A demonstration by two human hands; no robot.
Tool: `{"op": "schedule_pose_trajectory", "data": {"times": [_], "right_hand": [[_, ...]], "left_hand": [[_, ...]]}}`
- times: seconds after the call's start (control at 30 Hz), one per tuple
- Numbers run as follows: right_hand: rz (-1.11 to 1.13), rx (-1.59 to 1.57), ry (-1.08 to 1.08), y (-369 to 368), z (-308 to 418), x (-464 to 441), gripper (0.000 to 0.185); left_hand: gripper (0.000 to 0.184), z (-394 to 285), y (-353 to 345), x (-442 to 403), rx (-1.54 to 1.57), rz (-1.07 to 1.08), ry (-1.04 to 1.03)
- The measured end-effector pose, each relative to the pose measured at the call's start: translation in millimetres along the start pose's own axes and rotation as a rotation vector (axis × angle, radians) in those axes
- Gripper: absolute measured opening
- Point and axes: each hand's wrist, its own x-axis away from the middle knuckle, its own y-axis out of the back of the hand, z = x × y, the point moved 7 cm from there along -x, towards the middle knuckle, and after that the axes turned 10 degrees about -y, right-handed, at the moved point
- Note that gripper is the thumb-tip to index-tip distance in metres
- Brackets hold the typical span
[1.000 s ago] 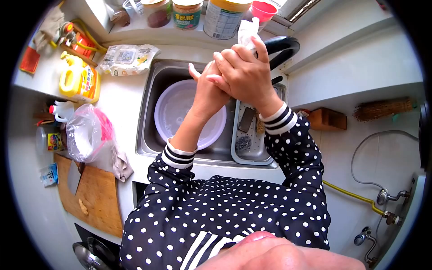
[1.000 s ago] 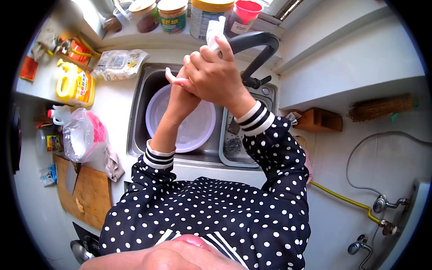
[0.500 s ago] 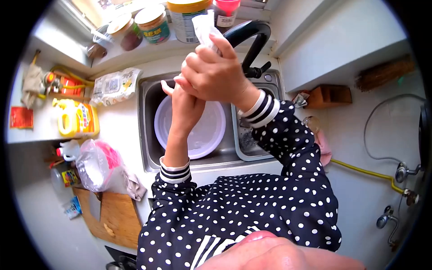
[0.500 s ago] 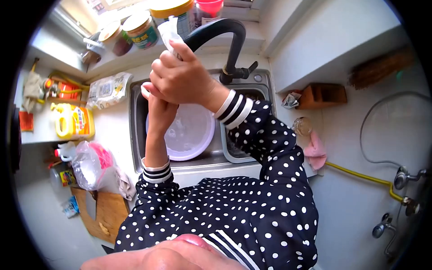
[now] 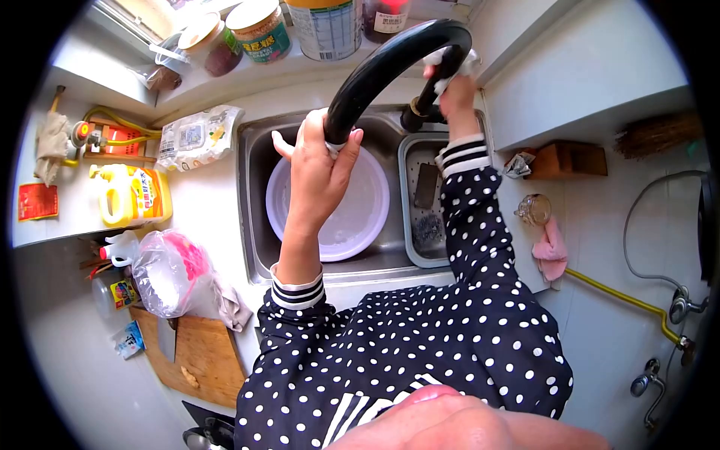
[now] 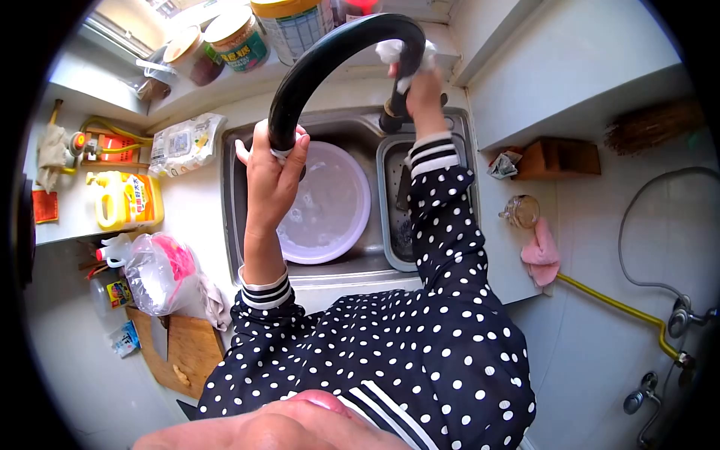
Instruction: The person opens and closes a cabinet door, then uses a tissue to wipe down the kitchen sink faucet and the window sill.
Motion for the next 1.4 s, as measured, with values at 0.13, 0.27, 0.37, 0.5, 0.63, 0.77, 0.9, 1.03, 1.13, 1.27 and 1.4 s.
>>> {"op": "schedule_pose_trajectory", "data": {"times": [0.13,0.27,0.37,0.5,0.63,0.77,0.9,1.03,1.13,1.27,1.4], "right_hand": [[-0.335,0.669,0.078,42.6,-43.3,39.7,0.042],[-0.528,1.156,0.603,26.1,10.3,58.7,0.038],[-0.323,0.959,0.702,25.6,4.1,42.8,0.036],[-0.270,1.001,0.374,58.7,-49.6,77.5,0.025],[-0.235,1.026,0.348,43.7,-3.7,111.7,0.023],[-0.326,0.978,0.355,37.2,77.6,53.3,0.027],[-0.430,1.441,0.551,44.8,90.5,-47.4,0.039],[-0.127,1.681,0.203,66.4,-0.3,-98.6,0.056],[-0.134,1.884,0.246,73.0,-15.8,-108.7,0.062],[-0.169,1.818,0.222,85.8,-12.6,-161.7,0.052],[0.093,2.227,0.241,54.5,-36.6,-179.6,0.038]], "left_hand": [[0.016,-1.3,-2.6,0.5,-0.006,0.017,0.011],[0.026,-5.7,-2.2,0.0,-0.010,0.016,0.003],[0.027,-4.9,-3.0,1.8,-0.015,0.012,0.031],[0.018,-7.9,-2.5,2.0,-0.047,-0.030,0.041],[0.046,-40.5,10.2,2.4,-0.355,-0.255,-0.122],[0.053,-61.0,3.5,36.5,-0.201,-0.525,-0.339],[0.044,-73.1,-49.3,55.7,-0.079,-0.201,-0.267],[0.040,-72.9,-77.1,67.2,-0.115,0.005,-0.221],[0.035,-57.7,-87.4,74.9,-0.057,0.051,-0.124],[0.028,-43.1,-91.2,84.0,-0.013,0.085,-0.030],[0.021,-33.8,-100.8,88.3,0.057,0.094,0.009]]}}
